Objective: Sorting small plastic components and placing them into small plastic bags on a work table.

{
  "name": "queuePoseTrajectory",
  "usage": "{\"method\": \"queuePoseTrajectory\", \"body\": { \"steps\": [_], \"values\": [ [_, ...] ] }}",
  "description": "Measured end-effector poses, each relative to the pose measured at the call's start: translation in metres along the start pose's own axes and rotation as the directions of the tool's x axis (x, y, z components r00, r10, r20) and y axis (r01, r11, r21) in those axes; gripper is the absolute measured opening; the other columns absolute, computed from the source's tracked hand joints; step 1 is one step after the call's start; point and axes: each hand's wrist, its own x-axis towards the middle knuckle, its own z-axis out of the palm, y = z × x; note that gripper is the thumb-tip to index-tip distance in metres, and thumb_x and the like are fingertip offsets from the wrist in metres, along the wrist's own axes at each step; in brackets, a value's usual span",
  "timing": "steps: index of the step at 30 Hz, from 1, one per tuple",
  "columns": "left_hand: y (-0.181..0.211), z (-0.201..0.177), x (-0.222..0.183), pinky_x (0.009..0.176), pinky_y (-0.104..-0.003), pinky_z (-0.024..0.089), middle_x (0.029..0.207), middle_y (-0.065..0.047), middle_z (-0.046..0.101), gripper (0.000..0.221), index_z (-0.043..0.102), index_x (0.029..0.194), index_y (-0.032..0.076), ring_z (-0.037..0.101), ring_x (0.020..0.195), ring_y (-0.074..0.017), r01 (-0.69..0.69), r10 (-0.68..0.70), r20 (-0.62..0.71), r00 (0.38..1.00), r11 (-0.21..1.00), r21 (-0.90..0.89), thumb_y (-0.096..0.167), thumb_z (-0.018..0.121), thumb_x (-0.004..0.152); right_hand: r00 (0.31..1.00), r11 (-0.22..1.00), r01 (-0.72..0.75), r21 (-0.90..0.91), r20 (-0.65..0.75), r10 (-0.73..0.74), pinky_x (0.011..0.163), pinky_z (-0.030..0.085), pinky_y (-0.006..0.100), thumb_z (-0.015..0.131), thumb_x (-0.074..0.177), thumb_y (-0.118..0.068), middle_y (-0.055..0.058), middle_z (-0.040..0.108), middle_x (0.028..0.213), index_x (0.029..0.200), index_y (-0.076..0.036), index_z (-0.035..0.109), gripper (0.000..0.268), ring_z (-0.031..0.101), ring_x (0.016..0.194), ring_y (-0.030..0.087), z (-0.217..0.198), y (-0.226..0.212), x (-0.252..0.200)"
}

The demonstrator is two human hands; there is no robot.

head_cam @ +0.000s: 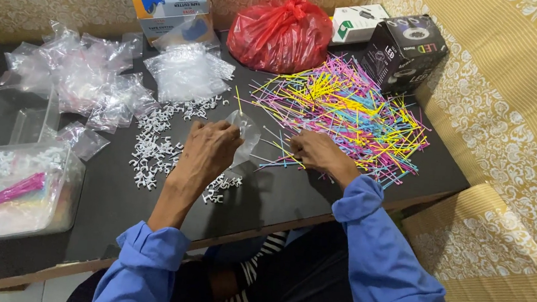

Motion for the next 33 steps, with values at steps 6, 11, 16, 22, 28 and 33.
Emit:
{"method": "queuePoseTrajectory", "body": {
  "steps": [6,11,16,22,28,33],
  "values": [
    [-0.006,0.009,-0.005,0.08,-0.04,0.042,0.085,0.003,0.064,0.008,0.063,0.089,0.026,0.066,0.079,-0.0228,-0.009,0.009,0.034,0.999,1.0,0.003,0.029,0.057,0.094,0.986,0.945,-0.115,0.306,-0.082,0.146,0.085,0.054,0.053,0.072,0.088,-0.019,0.019,0.075,0.094,0.105,-0.011,0.071,0.019,0.071,0.097,0.043,-0.012,0.009,-0.008],
    [-0.001,0.005,-0.004,0.08,-0.039,0.042,0.086,0.004,0.064,0.007,0.063,0.092,0.026,0.066,0.08,-0.022,0.01,-0.01,0.009,1.0,1.0,0.0,0.03,0.058,0.095,0.962,0.914,-0.153,0.376,-0.156,0.225,0.085,0.055,0.046,0.073,0.088,-0.027,0.009,0.078,0.092,0.103,-0.021,0.076,0.016,0.074,0.095,0.033,-0.036,0.007,-0.009],
    [-0.006,0.008,-0.006,0.081,-0.04,0.041,0.091,0.001,0.065,0.009,0.064,0.095,0.024,0.066,0.083,-0.0242,-0.003,0.003,0.019,1.0,0.999,-0.035,0.029,0.057,0.095,0.943,0.95,-0.192,0.246,-0.223,0.249,0.084,0.056,0.044,0.072,0.087,-0.026,0.004,0.079,0.089,0.101,-0.024,0.076,0.014,0.075,0.094,0.03,-0.035,0.024,-0.002],
    [-0.015,0.015,-0.008,0.082,-0.041,0.043,0.09,0.002,0.065,0.011,0.064,0.094,0.027,0.065,0.082,-0.0222,-0.029,0.029,-0.02,0.999,0.999,-0.019,0.031,0.054,0.097,0.961,0.962,-0.267,0.063,-0.051,0.27,0.088,0.056,0.048,0.063,0.087,-0.013,0.013,0.079,0.091,0.104,-0.015,0.077,0.022,0.074,0.093,0.04,-0.04,-0.005,-0.006],
    [-0.01,0.012,-0.012,0.083,-0.044,0.043,0.09,-0.003,0.068,0.011,0.067,0.093,0.024,0.066,0.082,-0.0257,-0.031,0.03,-0.037,0.999,0.999,-0.031,0.031,0.058,0.096,0.947,0.913,-0.283,-0.294,0.068,0.315,0.076,0.059,0.053,0.069,0.073,-0.026,0.017,0.077,0.083,0.087,-0.014,0.077,0.021,0.075,0.087,0.043,-0.008,0.019,0.012],
    [-0.009,0.003,-0.011,0.084,-0.042,0.043,0.093,-0.001,0.068,0.013,0.066,0.096,0.024,0.069,0.085,-0.0256,0.013,-0.012,0.004,1.0,0.995,-0.101,0.032,0.056,0.097,0.954,0.953,-0.3,0.043,0.028,0.299,0.084,0.055,0.055,0.067,0.075,-0.028,0.018,0.077,0.087,0.099,-0.015,0.079,0.029,0.073,0.096,0.044,-0.03,0.032,0.001]
  ]
}}
